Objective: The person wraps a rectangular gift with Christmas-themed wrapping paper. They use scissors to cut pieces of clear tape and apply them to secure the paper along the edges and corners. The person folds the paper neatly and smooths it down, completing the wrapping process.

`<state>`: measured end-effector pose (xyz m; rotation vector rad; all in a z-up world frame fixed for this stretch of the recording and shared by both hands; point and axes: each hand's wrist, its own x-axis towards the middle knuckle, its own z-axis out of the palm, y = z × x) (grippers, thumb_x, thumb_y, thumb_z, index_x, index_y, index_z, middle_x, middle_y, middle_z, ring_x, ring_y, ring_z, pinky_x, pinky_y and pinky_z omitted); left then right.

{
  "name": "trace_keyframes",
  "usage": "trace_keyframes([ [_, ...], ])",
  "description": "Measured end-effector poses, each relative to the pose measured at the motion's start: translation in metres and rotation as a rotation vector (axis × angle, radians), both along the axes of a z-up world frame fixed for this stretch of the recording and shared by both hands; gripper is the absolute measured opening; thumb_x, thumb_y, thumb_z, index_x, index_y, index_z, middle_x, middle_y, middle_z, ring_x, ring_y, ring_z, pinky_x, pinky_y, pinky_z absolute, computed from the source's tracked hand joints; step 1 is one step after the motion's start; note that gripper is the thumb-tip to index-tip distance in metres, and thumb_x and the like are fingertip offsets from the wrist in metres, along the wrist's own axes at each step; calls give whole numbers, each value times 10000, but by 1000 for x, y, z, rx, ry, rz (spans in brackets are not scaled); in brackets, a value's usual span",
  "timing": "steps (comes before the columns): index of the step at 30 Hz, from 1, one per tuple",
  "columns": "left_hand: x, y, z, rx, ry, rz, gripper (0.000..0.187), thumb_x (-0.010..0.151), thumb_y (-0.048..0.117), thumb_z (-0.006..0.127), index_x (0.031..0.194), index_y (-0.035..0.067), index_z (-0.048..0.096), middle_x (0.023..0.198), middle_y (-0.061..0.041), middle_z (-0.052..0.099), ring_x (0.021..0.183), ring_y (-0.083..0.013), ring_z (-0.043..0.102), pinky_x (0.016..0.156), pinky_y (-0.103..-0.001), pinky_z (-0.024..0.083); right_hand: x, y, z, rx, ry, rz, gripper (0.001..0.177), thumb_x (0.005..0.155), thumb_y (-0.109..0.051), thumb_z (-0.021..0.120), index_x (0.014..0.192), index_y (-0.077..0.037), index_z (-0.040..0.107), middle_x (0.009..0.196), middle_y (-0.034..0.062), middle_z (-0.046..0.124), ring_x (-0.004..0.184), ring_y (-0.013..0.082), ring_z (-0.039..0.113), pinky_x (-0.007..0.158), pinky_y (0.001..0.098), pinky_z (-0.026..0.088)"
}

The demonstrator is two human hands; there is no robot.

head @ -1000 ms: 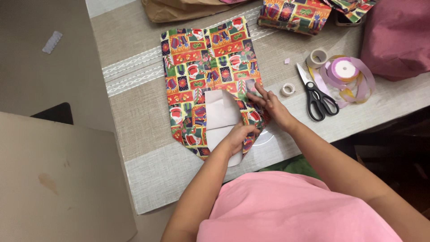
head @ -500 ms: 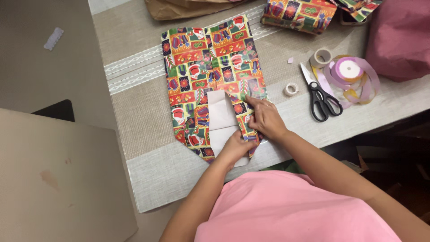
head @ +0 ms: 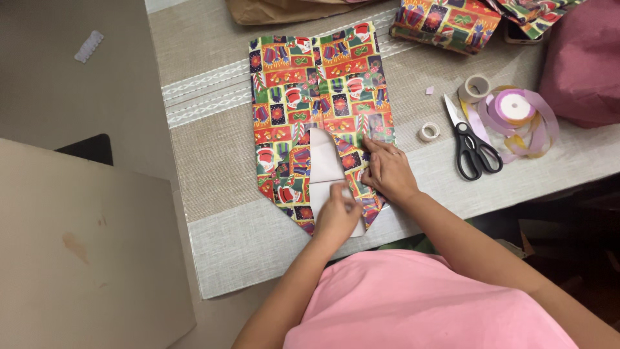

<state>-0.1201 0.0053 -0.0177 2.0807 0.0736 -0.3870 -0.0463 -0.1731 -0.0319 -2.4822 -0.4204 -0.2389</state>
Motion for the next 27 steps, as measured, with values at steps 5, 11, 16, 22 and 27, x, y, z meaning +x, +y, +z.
trace_keyframes([
  [5, 35, -5, 16, 182, -423, -24, 399, 862, 138, 717, 1242, 105, 600, 1130, -172, 693, 1048, -380, 654, 882, -468, 517, -2, 0, 0, 41, 11, -13, 543, 940, -197, 528, 1456, -27, 546, 1276, 180, 675, 1275, 339, 563, 1086, 480, 402],
  [11, 76, -7, -2, 300, -513, -65, 290, 856, 89, 691, 1139, 138, 727, 1084, -117, 700, 1019, -362, 656, 892, -470, 515, -3, -4, 3, 44, 88, 15, 601, 928, -195, 502, 1513, -60, 483, 1407, 186, 590, 1374, 338, 489, 1156, 494, 337],
  [16, 96, 0, -16, 220, -474, -64, 281, 887, 106, 686, 1159, 150, 739, 1077, -116, 695, 987, -356, 671, 877, -458, 535, -11, -3, 5, -152, -59, 110, 644, 929, -212, 477, 1551, -63, 403, 1619, 179, 391, 1518, 357, 312, 1227, 535, 228],
  [22, 97, -1, -12, 165, -427, 1, 215, 915, 138, 676, 1124, 123, 726, 1079, -118, 681, 990, -353, 677, 835, -446, 549, -21, 6, 5, -284, -33, 252, 749, 865, -286, 500, 1562, -64, 341, 1615, 155, 356, 1525, 356, 262, 1221, 583, 180],
  [27, 90, 20, 9, 77, -614, -58, 198, 983, 118, 617, 1152, 110, 719, 1138, -123, 674, 1028, -352, 679, 889, -425, 561, -18, 8, 4, -326, 2, 216, 750, 883, -295, 469, 1588, -86, 319, 1645, 136, 328, 1538, 350, 235, 1221, 580, 160],
])
